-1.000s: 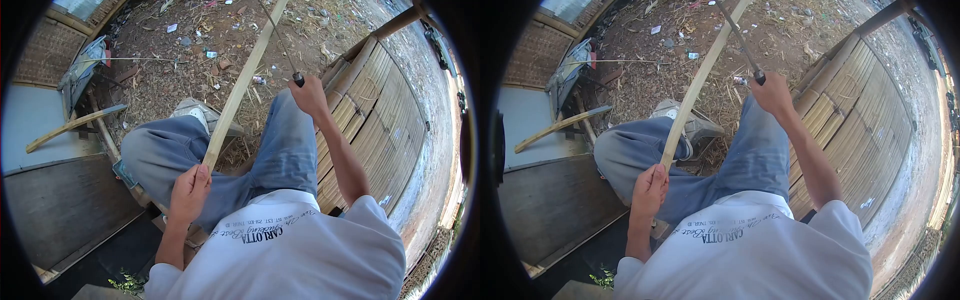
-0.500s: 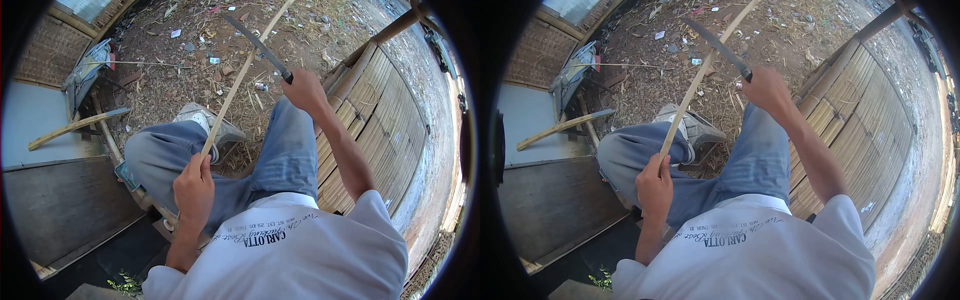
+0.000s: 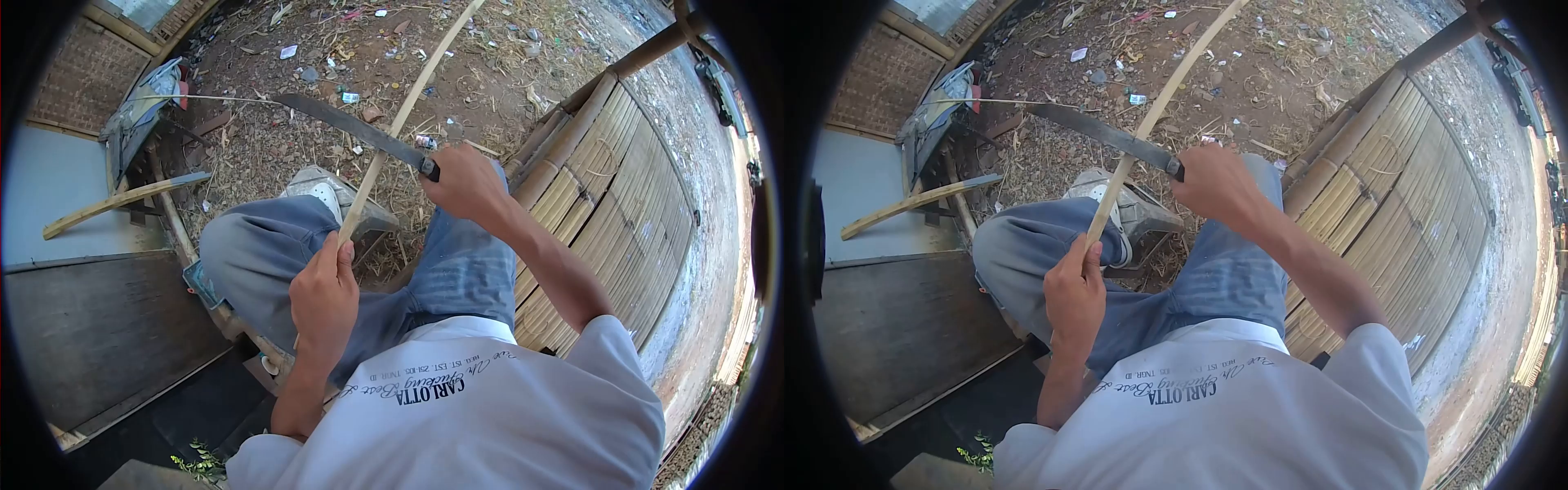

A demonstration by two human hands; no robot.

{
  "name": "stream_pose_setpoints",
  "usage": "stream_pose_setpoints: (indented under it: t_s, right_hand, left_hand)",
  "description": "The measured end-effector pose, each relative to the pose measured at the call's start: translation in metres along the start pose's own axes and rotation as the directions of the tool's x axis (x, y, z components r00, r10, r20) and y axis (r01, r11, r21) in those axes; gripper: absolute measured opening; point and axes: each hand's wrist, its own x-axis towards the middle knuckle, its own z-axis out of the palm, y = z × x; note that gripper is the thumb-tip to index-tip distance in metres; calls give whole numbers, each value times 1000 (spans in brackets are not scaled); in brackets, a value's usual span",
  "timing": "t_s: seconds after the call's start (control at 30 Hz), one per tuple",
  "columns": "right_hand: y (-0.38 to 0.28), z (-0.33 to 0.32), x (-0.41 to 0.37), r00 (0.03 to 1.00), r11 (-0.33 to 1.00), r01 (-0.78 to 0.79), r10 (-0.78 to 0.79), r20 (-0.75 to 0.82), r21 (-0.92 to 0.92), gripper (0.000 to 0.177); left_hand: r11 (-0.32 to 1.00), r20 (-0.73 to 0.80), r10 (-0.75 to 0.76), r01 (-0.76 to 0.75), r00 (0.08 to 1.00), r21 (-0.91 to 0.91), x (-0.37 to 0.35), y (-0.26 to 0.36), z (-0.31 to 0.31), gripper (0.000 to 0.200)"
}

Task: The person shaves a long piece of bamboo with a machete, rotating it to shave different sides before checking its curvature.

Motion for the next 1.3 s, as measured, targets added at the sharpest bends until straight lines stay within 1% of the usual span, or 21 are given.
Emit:
stream_pose_setpoints:
  t_s: [0.07,0.17,0.2,0.27,0.3,0.37,0.43,0.47,0.67,0.7,0.77,0.8,0.83,0.93,1.0,1.03,1.1,1.13,1.23,1.27,1.3]
  right_hand:
    - [-12,14,-21,993,982,110,-114,13,156,19]
    - [-10,24,-32,974,976,203,-209,89,74,21]
    - [3,10,-13,997,996,48,-53,62,68,23]
    - [17,6,10,999,999,-18,16,49,33,23]
    - [20,5,14,995,996,-93,93,22,5,23]
    - [6,10,-11,1000,1000,-17,17,-1,25,23]
    - [-5,20,-36,940,969,235,-247,235,79,25]
    - [1,15,-26,970,982,187,-181,163,-21,24]
    - [25,2,2,1000,997,-3,5,-21,76,20]
    - [21,3,-6,1000,997,-4,6,-25,74,20]
    - [4,7,-25,971,973,213,-221,89,92,23]
    - [26,2,1,999,997,42,-41,-17,62,22]
    - [40,2,11,999,997,41,-40,-12,66,22]
    - [54,-19,34,987,986,-141,147,-65,91,20]
    - [20,5,-18,982,979,185,-187,18,90,23]
    - [22,2,-14,982,979,187,-189,11,83,23]
    - [28,0,-3,996,995,93,-92,11,-27,24]
    - [58,-20,35,967,963,-254,253,17,91,25]
    - [59,-27,38,985,981,-171,173,-10,87,26]
    - [42,-13,16,1000,998,-23,23,7,63,26]
    - [45,-12,16,1000,998,-29,29,6,64,26]
  left_hand:
    - [1000,-12,15,-15,1000,27,-2,-1,0,24]
    - [997,-49,59,-61,997,-53,-13,-3,0,23]
    - [996,-22,5,-7,1000,-87,-18,-2,-2,23]
    - [989,-7,-63,62,998,-131,-23,-1,-2,23]
    - [996,28,-63,64,998,-54,-23,-2,-1,23]
    - [999,52,-38,37,998,17,-17,-5,2,23]
    - [998,14,-41,42,999,-44,-30,-7,1,25]
    - [998,20,-41,42,999,-41,-33,-7,-2,25]
    - [995,35,-76,78,996,-61,-51,-8,-13,22]
    - [994,34,-77,79,996,-78,-54,-6,-15,22]
    - [993,24,-72,74,997,-93,-54,-5,-19,21]
    - [990,47,-88,93,995,-106,-59,-5,-23,22]
    - [987,65,-101,108,993,-119,-65,-5,-27,22]
    - [987,60,-132,137,989,-79,-71,-14,-24,22]
    - [985,66,-139,145,988,-91,-75,-10,-28,22]
    - [982,59,-153,159,986,-106,-76,-8,-29,21]
    - [982,60,-153,158,986,-102,-82,-10,-35,20]
    - [981,69,-161,167,984,-96,-90,-11,-38,20]
    - [987,16,-148,149,989,-65,-100,-23,-31,19]
    - [987,22,-142,143,990,-66,-101,-21,-35,19]
    - [982,46,-165,168,985,-85,-103,-17,-40,21]
